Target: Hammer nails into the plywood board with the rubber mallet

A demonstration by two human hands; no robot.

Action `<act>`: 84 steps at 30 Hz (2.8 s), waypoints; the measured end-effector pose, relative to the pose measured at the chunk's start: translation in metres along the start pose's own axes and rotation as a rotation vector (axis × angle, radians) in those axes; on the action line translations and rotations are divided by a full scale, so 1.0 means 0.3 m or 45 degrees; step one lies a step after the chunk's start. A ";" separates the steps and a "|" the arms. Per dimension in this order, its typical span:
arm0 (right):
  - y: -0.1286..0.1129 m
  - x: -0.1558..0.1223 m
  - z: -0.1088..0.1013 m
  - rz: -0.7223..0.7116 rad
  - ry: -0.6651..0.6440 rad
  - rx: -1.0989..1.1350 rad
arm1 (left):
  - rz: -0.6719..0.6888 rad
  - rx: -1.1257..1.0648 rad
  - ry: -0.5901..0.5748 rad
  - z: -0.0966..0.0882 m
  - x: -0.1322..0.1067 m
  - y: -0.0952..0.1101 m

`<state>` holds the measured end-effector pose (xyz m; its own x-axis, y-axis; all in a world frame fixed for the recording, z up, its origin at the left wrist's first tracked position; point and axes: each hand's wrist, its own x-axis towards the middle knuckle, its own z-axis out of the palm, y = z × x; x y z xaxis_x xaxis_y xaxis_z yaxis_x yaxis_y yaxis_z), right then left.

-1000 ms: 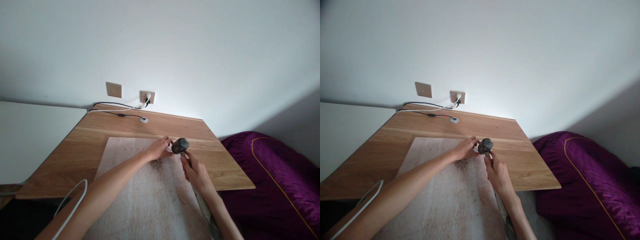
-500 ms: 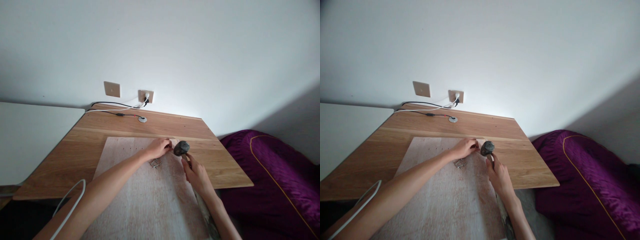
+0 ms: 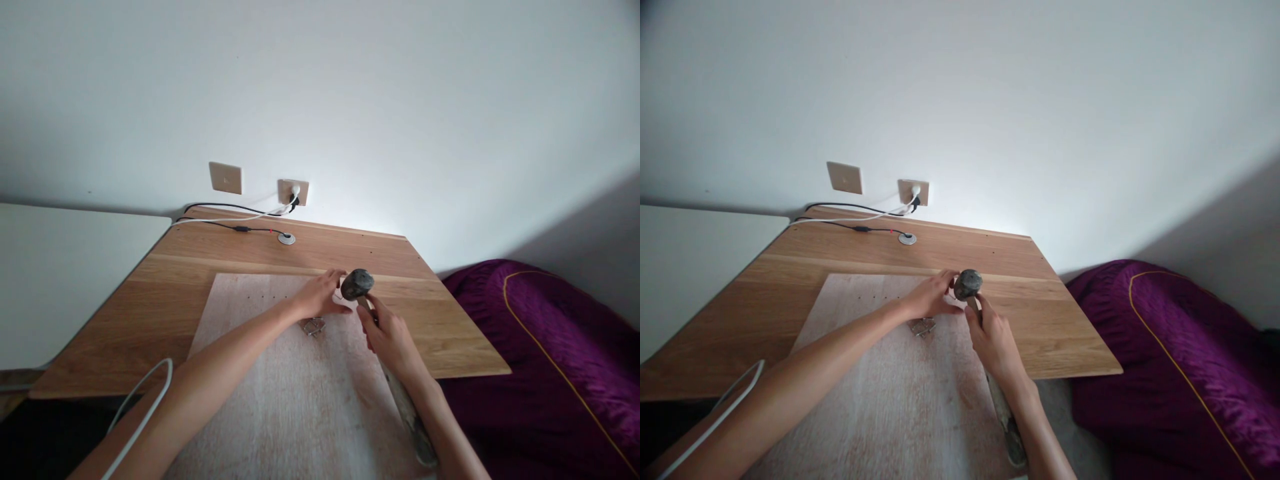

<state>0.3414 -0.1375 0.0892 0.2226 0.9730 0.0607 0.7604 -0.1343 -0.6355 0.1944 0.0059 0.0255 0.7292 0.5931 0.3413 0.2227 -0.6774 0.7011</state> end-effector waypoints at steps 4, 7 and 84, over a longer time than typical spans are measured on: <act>0.020 -0.009 0.006 0.018 0.007 0.009 | 0.071 -0.038 0.045 0.006 -0.005 -0.013; 0.045 -0.028 0.005 0.064 0.051 0.020 | 0.043 -0.039 0.060 0.006 -0.004 -0.014; 0.103 -0.073 0.063 0.078 0.111 -0.245 | 0.303 0.231 -0.004 -0.134 -0.102 0.003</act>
<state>0.3485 -0.1594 0.0537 0.3176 0.9432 0.0977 0.8443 -0.2344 -0.4820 0.1464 0.0047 0.0408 0.7769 0.4071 0.4804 0.1568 -0.8640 0.4785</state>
